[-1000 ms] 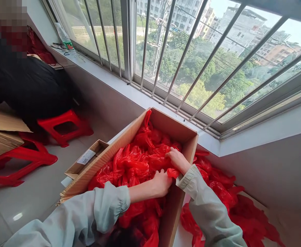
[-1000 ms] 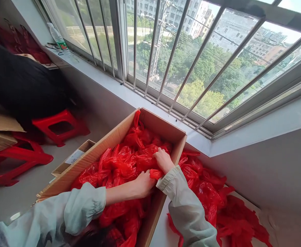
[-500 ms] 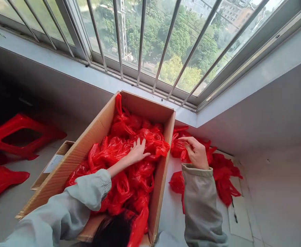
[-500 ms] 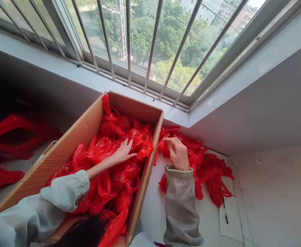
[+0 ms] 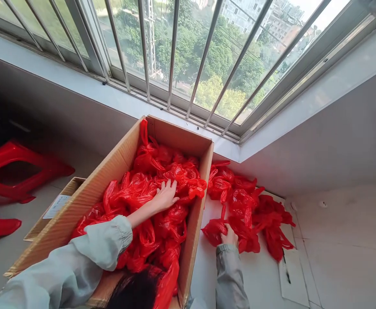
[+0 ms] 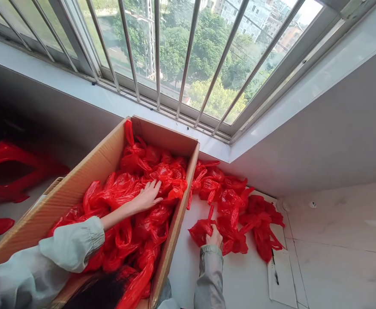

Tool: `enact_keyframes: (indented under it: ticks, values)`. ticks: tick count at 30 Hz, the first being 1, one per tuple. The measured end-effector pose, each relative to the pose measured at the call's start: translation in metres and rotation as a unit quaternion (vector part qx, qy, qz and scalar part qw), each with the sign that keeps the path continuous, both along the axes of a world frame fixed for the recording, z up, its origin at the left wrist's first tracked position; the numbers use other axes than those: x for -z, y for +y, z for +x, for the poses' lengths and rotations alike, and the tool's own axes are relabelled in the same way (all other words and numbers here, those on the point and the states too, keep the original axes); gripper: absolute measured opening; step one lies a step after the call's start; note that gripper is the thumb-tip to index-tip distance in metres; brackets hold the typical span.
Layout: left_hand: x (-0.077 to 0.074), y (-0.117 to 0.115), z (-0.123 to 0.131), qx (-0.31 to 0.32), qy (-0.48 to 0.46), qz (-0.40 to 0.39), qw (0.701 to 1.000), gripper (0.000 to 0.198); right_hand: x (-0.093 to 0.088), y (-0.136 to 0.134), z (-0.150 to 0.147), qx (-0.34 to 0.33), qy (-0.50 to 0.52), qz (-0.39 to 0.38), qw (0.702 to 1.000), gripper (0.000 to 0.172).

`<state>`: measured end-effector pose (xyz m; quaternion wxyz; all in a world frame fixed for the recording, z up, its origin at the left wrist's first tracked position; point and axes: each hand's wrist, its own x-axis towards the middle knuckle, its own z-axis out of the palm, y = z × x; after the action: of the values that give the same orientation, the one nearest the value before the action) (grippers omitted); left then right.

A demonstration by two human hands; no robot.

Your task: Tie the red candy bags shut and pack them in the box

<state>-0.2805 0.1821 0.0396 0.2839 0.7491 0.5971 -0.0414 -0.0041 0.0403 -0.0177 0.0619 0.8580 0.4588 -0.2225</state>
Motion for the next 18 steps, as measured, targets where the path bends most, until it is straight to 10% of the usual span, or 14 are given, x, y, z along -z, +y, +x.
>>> enact_keyframes:
  ticks: [4, 12, 18]
  values:
    - [0.000, -0.013, 0.005, -0.002, 0.010, 0.013, 1.000, 0.046, -0.047, 0.010, 0.022, -0.007, 0.042, 0.054, 0.998, 0.023]
    - [0.006, -0.032, 0.012, -0.024, -0.007, 0.013, 1.000, 0.048, -0.204, 0.066, -0.003, -0.033, 0.057, 0.315, 0.947, 0.046]
    - [0.016, -0.034, 0.015, -0.030, -0.010, -0.001, 0.999, 0.049, -0.201, 0.167, -0.108, -0.358, 0.203, 0.322, 0.853, 0.042]
